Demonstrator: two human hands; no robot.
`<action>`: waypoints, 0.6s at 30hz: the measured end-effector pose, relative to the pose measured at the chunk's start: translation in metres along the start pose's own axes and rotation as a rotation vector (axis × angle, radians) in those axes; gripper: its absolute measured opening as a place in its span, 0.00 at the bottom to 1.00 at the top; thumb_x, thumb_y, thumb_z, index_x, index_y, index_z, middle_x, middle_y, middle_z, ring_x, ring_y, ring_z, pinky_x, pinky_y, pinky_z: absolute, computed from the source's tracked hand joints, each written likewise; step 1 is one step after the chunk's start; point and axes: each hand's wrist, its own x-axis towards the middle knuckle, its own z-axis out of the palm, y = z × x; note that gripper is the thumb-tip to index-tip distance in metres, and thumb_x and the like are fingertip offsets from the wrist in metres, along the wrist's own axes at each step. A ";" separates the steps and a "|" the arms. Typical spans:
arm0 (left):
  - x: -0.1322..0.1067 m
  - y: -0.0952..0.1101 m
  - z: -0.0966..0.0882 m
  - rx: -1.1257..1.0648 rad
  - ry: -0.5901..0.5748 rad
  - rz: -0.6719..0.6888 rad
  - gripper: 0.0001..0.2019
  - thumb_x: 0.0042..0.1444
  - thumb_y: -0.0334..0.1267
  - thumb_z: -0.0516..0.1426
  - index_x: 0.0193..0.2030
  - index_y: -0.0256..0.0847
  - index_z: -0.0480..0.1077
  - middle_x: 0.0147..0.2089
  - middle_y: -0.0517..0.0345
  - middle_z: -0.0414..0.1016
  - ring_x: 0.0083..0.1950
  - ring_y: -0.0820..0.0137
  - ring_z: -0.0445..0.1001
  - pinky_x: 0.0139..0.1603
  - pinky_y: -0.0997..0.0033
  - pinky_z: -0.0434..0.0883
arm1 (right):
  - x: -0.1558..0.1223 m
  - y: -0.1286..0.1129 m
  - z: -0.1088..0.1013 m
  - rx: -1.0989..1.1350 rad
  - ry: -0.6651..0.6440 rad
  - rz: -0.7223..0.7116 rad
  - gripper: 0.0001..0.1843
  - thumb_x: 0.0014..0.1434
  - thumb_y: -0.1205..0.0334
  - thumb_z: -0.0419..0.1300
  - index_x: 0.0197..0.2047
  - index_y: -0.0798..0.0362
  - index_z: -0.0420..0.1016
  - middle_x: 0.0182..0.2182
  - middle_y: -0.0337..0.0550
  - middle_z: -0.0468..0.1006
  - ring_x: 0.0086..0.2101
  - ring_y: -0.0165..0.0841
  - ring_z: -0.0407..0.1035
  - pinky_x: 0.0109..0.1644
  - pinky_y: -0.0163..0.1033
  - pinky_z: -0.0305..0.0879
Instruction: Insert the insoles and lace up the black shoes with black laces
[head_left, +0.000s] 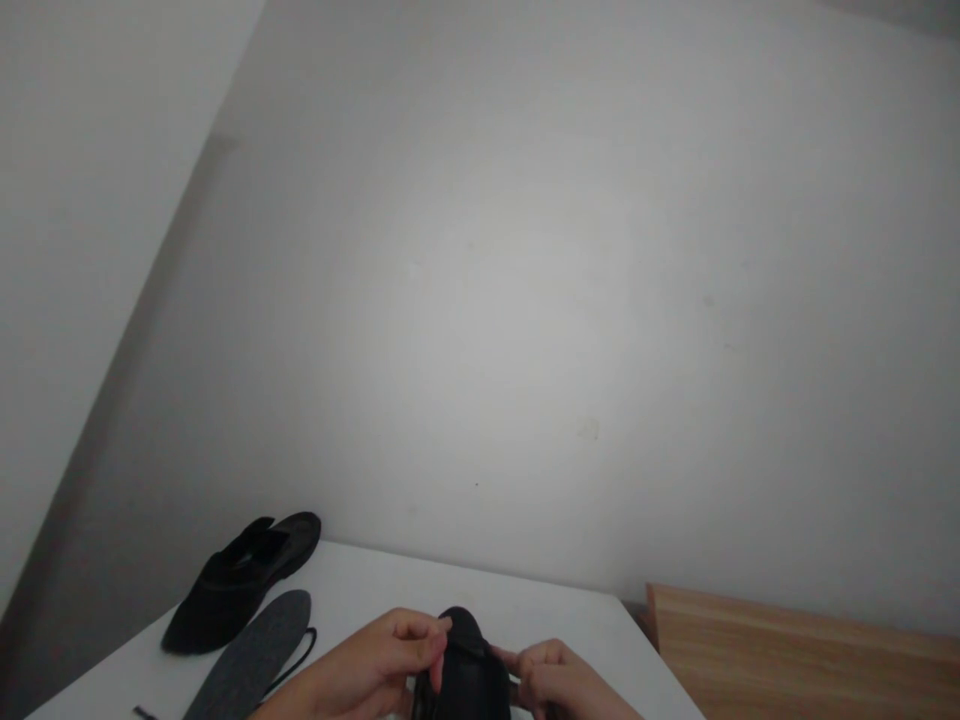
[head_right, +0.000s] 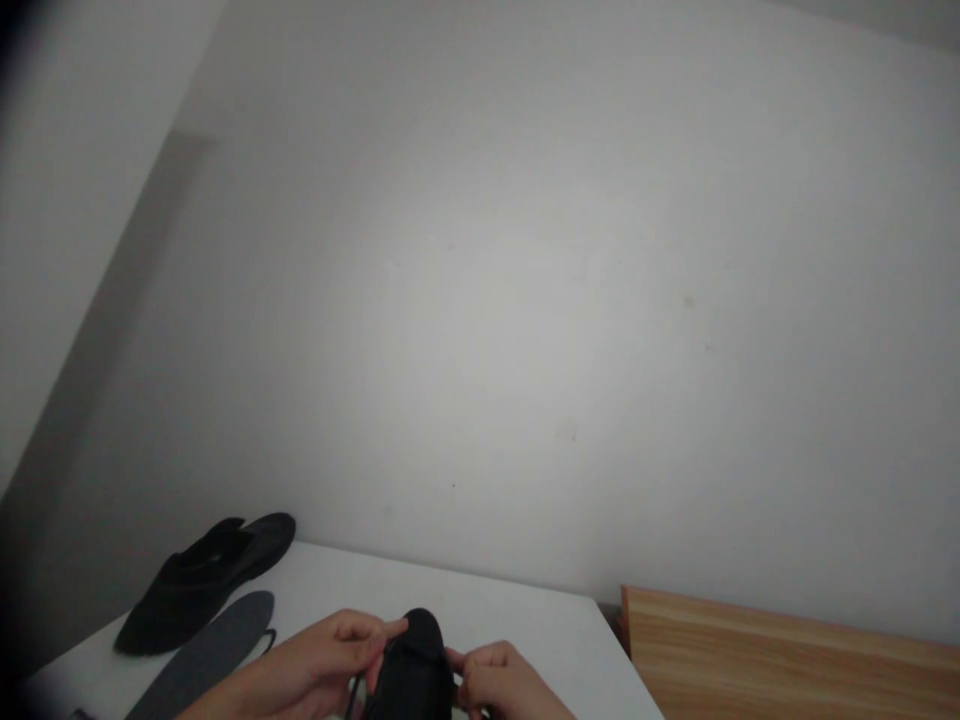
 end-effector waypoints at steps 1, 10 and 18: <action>0.000 -0.002 -0.003 -0.025 -0.001 -0.003 0.17 0.45 0.48 0.65 0.21 0.35 0.71 0.30 0.55 0.68 0.32 0.69 0.66 0.32 0.71 0.65 | 0.000 0.002 -0.001 0.020 -0.001 -0.012 0.15 0.41 0.64 0.59 0.07 0.50 0.63 0.11 0.35 0.60 0.41 0.40 0.70 0.57 0.46 0.51; -0.005 -0.006 -0.007 -0.096 0.007 -0.004 0.16 0.44 0.49 0.66 0.25 0.37 0.72 0.28 0.57 0.67 0.33 0.69 0.65 0.34 0.68 0.65 | -0.002 0.010 -0.010 0.023 -0.041 -0.017 0.16 0.44 0.57 0.59 0.10 0.52 0.68 0.19 0.43 0.73 0.47 0.44 0.69 0.54 0.48 0.55; -0.010 0.036 0.031 0.711 0.191 0.134 0.13 0.50 0.47 0.59 0.26 0.39 0.77 0.40 0.55 0.72 0.43 0.66 0.67 0.43 0.72 0.63 | -0.004 -0.017 0.007 -0.561 0.147 0.000 0.17 0.51 0.47 0.61 0.26 0.53 0.79 0.54 0.53 0.72 0.62 0.47 0.51 0.62 0.50 0.47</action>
